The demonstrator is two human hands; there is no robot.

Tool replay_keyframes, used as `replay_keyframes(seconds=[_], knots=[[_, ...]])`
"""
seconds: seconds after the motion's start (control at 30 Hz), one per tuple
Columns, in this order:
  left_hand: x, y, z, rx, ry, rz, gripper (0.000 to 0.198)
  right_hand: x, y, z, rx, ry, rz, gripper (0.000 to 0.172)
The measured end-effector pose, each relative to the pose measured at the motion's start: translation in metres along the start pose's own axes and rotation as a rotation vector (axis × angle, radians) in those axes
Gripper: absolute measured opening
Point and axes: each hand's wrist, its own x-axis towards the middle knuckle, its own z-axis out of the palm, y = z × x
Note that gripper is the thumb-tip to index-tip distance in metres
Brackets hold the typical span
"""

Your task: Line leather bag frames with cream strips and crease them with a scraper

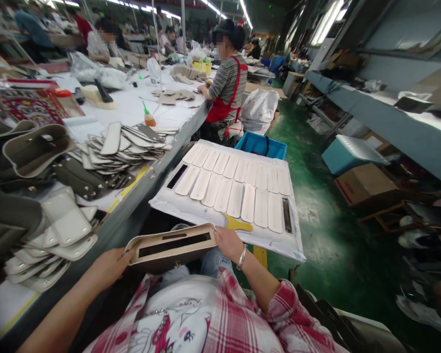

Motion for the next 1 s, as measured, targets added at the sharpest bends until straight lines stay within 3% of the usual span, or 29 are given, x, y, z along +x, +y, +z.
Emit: replay_keyframes(seconds=[0.27,0.6,0.77,1.0], knots=[[-0.004,0.008,-0.002,-0.011,0.054,-0.074,0.044,0.013,0.001,-0.013,-0.126,-0.078,-0.035,0.035],[0.005,-0.001,0.003,-0.052,-0.002,-0.075,0.047,0.018,-0.011,-0.022,-0.241,-0.139,0.027,0.031],[0.010,-0.010,0.009,0.007,-0.033,0.016,0.040,0.010,-0.011,-0.027,-0.081,-0.153,0.113,0.051],[0.009,-0.010,0.011,0.083,0.002,0.052,0.032,0.008,-0.010,-0.012,-0.250,-0.092,0.110,0.030]])
